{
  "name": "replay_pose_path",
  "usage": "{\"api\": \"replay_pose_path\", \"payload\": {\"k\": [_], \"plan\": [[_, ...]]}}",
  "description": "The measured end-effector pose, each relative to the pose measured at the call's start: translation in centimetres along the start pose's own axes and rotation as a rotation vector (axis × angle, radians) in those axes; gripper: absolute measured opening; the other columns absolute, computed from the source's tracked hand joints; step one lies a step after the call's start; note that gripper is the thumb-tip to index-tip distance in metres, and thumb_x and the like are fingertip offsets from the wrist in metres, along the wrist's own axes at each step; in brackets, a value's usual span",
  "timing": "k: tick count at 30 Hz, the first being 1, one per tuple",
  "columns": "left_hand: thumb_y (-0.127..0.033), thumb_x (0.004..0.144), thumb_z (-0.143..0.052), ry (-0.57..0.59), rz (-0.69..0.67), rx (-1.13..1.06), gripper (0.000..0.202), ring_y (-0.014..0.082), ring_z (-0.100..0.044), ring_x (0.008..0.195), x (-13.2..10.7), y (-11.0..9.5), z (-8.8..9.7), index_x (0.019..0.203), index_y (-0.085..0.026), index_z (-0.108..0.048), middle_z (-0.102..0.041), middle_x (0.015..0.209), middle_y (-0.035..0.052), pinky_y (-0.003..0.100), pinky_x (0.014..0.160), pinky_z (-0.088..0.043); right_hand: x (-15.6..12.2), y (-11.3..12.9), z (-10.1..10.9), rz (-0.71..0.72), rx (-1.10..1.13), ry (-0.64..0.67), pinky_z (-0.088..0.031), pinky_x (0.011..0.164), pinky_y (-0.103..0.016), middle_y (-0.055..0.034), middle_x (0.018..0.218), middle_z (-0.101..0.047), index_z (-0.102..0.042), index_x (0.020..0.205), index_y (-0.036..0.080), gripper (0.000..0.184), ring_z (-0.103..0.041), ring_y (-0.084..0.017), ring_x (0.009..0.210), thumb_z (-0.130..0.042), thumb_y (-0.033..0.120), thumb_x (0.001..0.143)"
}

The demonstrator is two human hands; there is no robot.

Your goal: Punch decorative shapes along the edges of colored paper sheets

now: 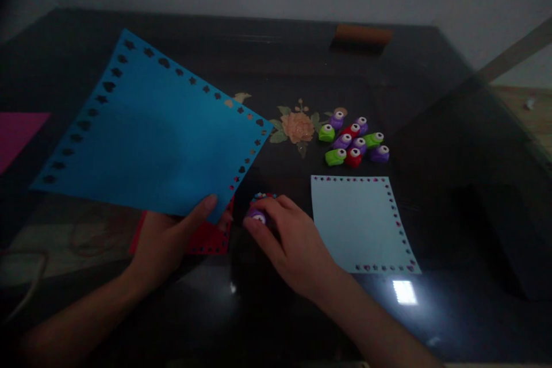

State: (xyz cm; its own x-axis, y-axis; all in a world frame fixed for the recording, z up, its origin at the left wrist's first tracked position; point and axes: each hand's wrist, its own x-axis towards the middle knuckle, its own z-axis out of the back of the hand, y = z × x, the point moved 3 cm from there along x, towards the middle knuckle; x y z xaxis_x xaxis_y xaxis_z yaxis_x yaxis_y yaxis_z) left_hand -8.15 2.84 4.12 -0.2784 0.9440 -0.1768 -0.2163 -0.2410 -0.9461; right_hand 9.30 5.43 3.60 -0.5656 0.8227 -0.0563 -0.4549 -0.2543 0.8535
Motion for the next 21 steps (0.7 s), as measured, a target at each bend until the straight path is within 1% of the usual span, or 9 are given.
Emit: {"api": "replay_pose_path", "payload": {"k": [3,7,16,18,21], "plan": [[-0.039,0.073,-0.062,-0.002,-0.001,-0.010,0.023,0.0198,-0.068,0.053,0.02,-0.09,-0.05,0.060,-0.021,-0.066,-0.071,0.057,0.0028,0.029,0.057,-0.058,0.07,0.16,0.05,0.028,-0.059,0.043,-0.044,0.075,-0.033,-0.0071,0.093,-0.061,-0.062,0.103,0.017,0.030,-0.057,-0.019,0.086,-0.043,0.038,0.095],[-0.035,0.070,-0.061,0.017,0.031,-0.062,0.020,0.0198,-0.067,0.051,0.05,0.01,-0.20,0.058,-0.021,-0.065,-0.071,0.056,0.0025,0.030,0.056,-0.058,0.06,0.27,0.30,0.055,-0.066,0.015,-0.045,0.076,-0.032,-0.0078,0.096,-0.061,-0.060,0.109,0.016,0.030,-0.057,-0.019,0.087,-0.043,0.037,0.095],[-0.032,0.071,-0.060,0.029,0.043,-0.074,0.018,0.0196,-0.067,0.051,-0.01,0.02,-0.21,0.057,-0.021,-0.065,-0.071,0.056,0.0022,0.029,0.056,-0.058,-0.04,-0.02,0.18,0.053,-0.040,-0.020,-0.045,0.074,-0.032,-0.0070,0.097,-0.063,-0.059,0.108,0.018,0.028,-0.059,-0.018,0.085,-0.045,0.038,0.094],[-0.031,0.071,-0.060,0.028,0.048,-0.090,0.017,0.0195,-0.068,0.051,-0.05,0.00,-0.19,0.058,-0.021,-0.065,-0.071,0.057,0.0021,0.029,0.056,-0.058,-0.06,0.22,0.08,0.064,-0.024,0.001,-0.046,0.076,-0.032,-0.0073,0.097,-0.063,-0.059,0.107,0.017,0.028,-0.059,-0.019,0.087,-0.047,0.038,0.093],[-0.029,0.072,-0.062,0.032,0.043,-0.130,0.015,0.0188,-0.068,0.052,-0.10,0.03,-0.16,0.061,-0.020,-0.066,-0.072,0.058,0.0019,0.029,0.057,-0.058,-0.06,0.75,-0.21,0.105,-0.016,0.087,-0.045,0.079,-0.033,-0.0077,0.098,-0.063,-0.060,0.105,0.017,0.027,-0.058,-0.020,0.091,-0.049,0.037,0.092]]}}
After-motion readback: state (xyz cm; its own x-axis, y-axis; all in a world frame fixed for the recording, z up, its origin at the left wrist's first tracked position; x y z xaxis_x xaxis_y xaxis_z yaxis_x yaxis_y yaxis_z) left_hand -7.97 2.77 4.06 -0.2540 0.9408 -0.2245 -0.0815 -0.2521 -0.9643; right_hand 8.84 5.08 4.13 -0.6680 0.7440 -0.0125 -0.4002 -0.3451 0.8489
